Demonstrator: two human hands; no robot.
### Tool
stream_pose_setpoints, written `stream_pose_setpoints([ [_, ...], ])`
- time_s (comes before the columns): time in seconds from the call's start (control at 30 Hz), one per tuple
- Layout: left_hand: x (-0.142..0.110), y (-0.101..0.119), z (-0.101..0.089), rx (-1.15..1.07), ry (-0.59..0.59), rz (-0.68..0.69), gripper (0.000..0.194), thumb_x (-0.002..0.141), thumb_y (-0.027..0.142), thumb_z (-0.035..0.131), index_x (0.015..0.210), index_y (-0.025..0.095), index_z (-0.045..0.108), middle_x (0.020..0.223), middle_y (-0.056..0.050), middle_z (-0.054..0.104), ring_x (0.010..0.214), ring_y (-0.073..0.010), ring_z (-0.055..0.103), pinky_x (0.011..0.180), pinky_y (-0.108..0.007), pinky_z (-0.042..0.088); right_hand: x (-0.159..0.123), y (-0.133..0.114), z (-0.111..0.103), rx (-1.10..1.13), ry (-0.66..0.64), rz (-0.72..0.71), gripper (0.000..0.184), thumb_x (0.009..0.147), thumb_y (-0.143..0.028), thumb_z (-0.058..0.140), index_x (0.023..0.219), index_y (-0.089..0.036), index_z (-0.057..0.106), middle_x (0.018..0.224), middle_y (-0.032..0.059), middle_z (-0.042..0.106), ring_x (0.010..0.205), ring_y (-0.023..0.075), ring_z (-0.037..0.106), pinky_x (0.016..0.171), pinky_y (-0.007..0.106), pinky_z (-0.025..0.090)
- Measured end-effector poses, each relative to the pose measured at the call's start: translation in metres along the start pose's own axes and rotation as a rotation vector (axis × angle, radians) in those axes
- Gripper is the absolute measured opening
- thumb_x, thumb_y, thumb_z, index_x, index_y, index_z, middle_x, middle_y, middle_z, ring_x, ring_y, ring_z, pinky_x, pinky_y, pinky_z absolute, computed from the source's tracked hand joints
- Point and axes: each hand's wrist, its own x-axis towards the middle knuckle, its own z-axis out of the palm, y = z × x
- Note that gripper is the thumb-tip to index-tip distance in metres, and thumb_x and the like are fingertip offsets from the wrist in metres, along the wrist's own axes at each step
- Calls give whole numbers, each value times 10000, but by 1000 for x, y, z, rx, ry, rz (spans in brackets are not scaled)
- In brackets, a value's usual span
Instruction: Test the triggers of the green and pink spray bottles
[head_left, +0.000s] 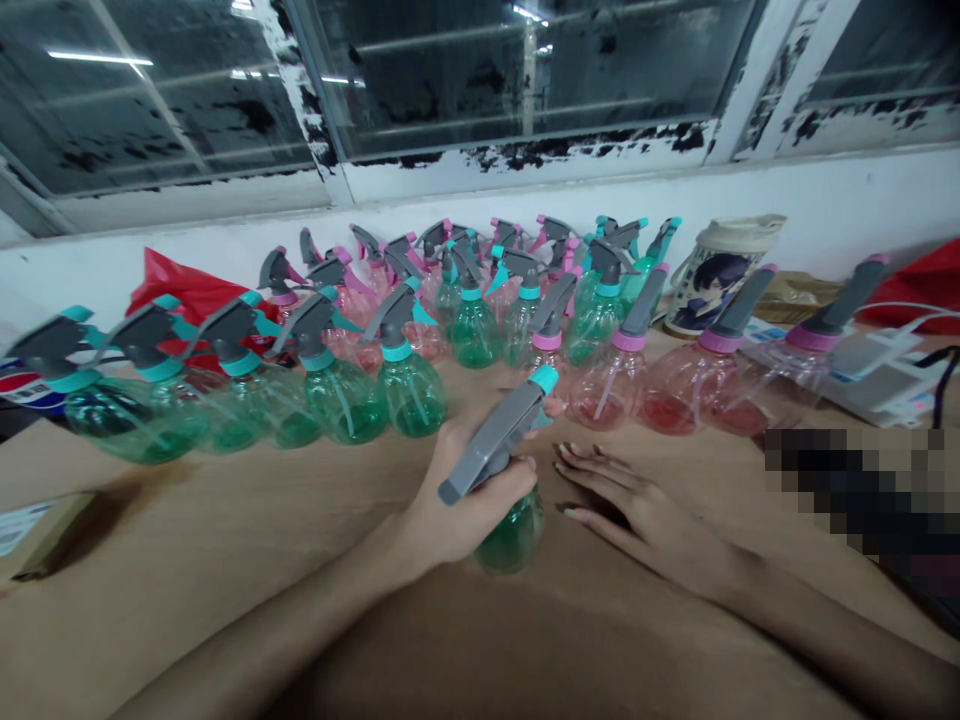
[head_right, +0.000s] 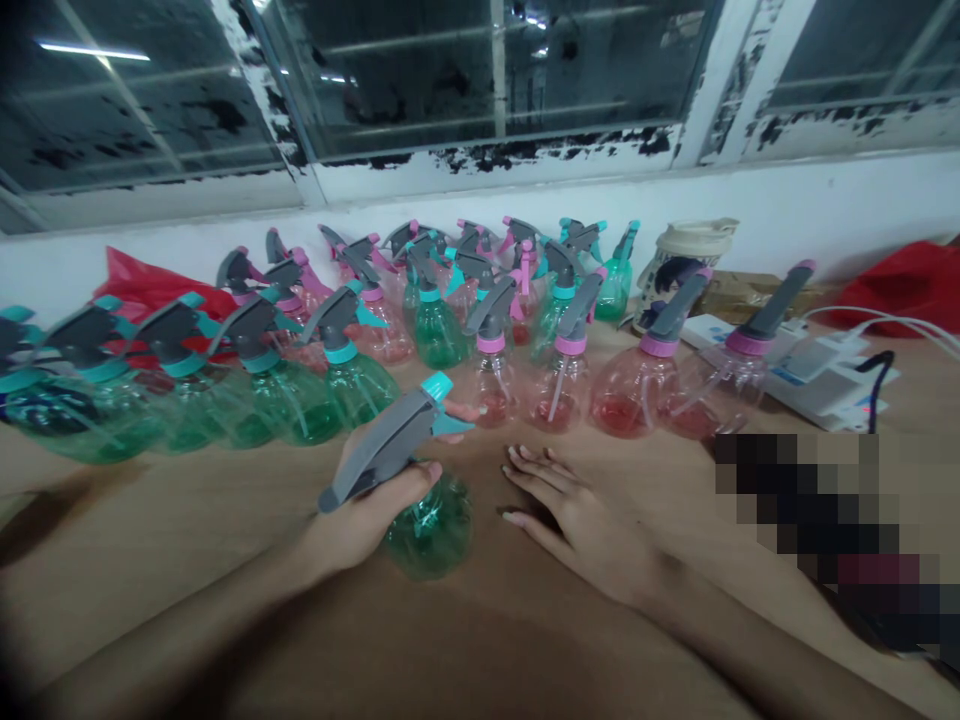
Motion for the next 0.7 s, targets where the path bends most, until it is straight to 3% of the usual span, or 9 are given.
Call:
stream_pose_setpoints([
  [0.1,0,0,-3,36,-30,33,305,680,157,471,953,236,579,729,17,592,570,-142,523,566,-260,444,0,0,-1,-12,-17,3,497,875,-409,428,1321,-197,374,1344,43,441,1256,196,360,1053,428,309],
  [0.23,2,-2,-7,82,-74,51,187,670,160,469,816,223,566,619,28,539,598,-150,519,629,-277,457,0,0,-1,-12,-26,7,492,877,-410,422,1318,-196,378,1347,41,437,1257,194,359,1058,431,298],
  [0.33,3,-4,-7,92,-85,43,77,657,164,464,642,220,515,493,52,425,507,-133,453,531,-260,424,1,0,0,-3,-17,2,497,873,-409,432,1321,-202,375,1340,40,447,1251,196,368,1059,434,295],
  [0.43,3,-5,-6,77,-89,23,129,651,177,450,529,218,443,426,65,320,420,-113,368,430,-244,348,1,0,0,2,-17,-2,500,872,-409,433,1324,-206,369,1343,39,442,1253,196,365,1058,433,296],
  [0.57,2,-3,-6,27,-107,2,154,650,177,449,503,211,417,436,65,293,414,-104,345,434,-248,335,1,0,-1,8,-21,-1,496,869,-405,439,1322,-212,374,1341,36,445,1254,197,363,1056,429,301],
  [0.7,3,-2,-7,-9,-140,-22,85,668,185,453,606,211,506,446,64,308,461,-121,405,466,-248,363,1,-1,-1,23,3,2,491,864,-398,452,1319,-229,380,1330,34,459,1247,207,374,1049,442,308],
])
